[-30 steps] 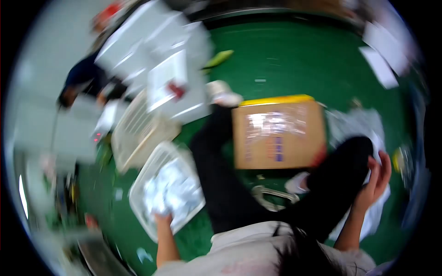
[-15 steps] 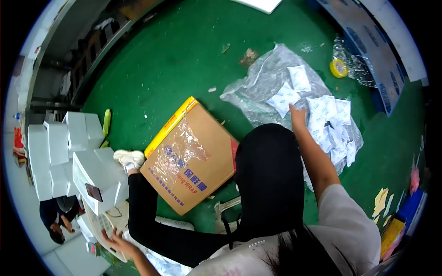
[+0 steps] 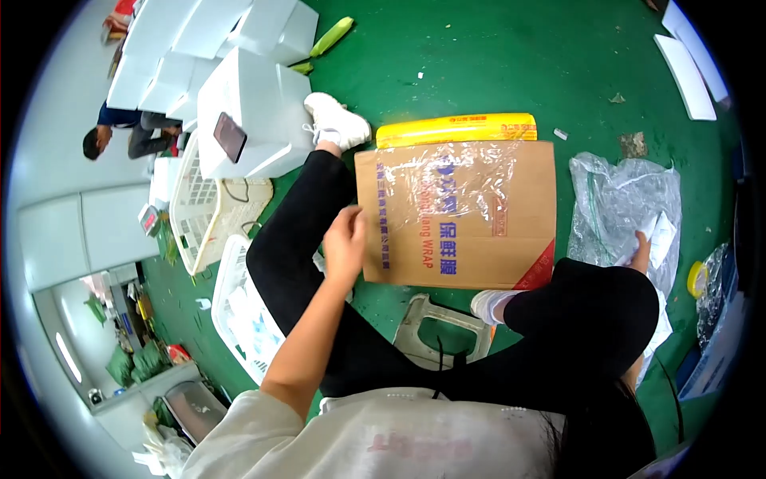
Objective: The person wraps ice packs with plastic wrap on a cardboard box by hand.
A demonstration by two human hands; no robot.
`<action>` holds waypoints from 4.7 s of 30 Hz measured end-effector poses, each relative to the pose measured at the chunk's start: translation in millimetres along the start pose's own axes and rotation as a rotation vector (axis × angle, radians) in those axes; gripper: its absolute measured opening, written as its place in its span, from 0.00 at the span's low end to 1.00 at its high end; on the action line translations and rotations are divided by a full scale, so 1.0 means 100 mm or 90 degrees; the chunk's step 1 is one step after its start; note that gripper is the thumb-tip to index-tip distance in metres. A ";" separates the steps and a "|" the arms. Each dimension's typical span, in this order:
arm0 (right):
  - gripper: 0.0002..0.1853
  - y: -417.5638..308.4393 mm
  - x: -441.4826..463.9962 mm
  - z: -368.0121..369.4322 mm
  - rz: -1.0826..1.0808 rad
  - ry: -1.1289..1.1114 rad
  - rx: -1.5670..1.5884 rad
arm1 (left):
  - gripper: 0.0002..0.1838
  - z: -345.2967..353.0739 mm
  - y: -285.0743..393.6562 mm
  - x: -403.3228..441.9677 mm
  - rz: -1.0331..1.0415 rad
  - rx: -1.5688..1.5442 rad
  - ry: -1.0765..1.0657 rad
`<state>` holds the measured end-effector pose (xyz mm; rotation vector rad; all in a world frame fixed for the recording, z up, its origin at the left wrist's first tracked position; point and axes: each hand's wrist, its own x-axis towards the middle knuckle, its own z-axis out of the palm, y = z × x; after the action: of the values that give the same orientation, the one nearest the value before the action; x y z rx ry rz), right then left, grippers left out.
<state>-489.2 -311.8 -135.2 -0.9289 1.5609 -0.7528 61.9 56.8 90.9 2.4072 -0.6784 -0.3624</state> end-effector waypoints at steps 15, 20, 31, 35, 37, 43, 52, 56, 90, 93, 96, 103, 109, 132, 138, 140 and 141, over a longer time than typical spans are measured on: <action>0.41 -2.17 -2.49 3.56 -0.970 -0.609 -0.537 | 0.08 0.84 -0.54 0.00 -0.106 -0.242 -0.099; 0.42 -1.64 -2.37 3.61 -0.871 -0.628 -0.568 | 0.08 0.43 -0.49 0.09 -0.087 -0.165 -0.162; 0.15 -0.57 -2.40 2.90 -0.495 -0.257 -0.656 | 0.11 0.42 -0.46 0.14 -0.222 -0.334 -0.324; 0.11 -1.07 -2.37 2.47 -0.556 -0.480 -0.874 | 0.09 -0.14 -0.30 0.05 -0.090 -0.083 -0.233; 0.10 -1.57 -2.71 2.07 -0.577 -0.555 -0.959 | 0.10 -0.40 -0.40 -0.18 0.018 0.052 -0.186; 0.09 -2.11 -3.09 1.93 -0.710 -0.477 -0.872 | 0.10 -0.68 -0.08 -0.81 0.045 0.003 -0.123; 0.19 -0.99 -3.21 3.25 -0.695 -0.341 -0.459 | 0.35 0.66 0.17 -0.48 0.454 0.046 -0.235; 0.28 -1.12 -3.30 3.11 -0.793 -0.418 -0.568 | 0.31 0.59 -0.07 -0.25 0.679 0.222 -0.188; 0.35 -2.06 -3.07 3.65 -0.565 -0.680 -0.899 | 0.22 1.43 0.70 1.22 0.419 0.371 -0.386; 0.41 -2.04 -2.72 3.78 -0.492 -0.953 -0.923 | 0.26 1.48 0.38 1.07 0.632 0.179 -0.337; 0.46 -1.92 -2.54 3.93 -0.195 -1.043 -0.997 | 0.28 1.63 0.22 0.99 0.666 0.128 -0.361; 0.55 -1.76 -2.57 3.88 0.106 -1.094 -0.741 | 0.33 1.49 0.20 0.95 0.732 0.190 -0.379; 0.44 -1.16 -3.20 3.68 0.266 -1.312 -0.983 | 0.32 1.35 0.24 0.82 0.735 0.196 -0.370; 0.36 -2.21 -3.91 1.80 0.208 -0.937 -0.343 | 0.23 -0.39 0.32 -0.49 0.062 -0.535 -0.217; 0.32 -1.94 -4.41 2.44 -0.051 -1.373 -0.556 | 0.35 -0.85 0.41 -2.02 0.157 -0.462 -0.573; 0.28 -2.27 -4.83 2.54 -0.138 -1.236 -0.731 | 0.33 -0.87 0.13 -2.21 -0.080 -0.602 -0.609; 0.28 -2.44 -4.98 2.50 -0.212 -1.154 -0.736 | 0.31 -0.95 0.06 -2.25 -0.268 -0.597 -0.660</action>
<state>-164.7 7.5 268.1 -1.8451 -0.0132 0.9074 -89.0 221.3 189.7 1.3042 -0.2477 -1.7169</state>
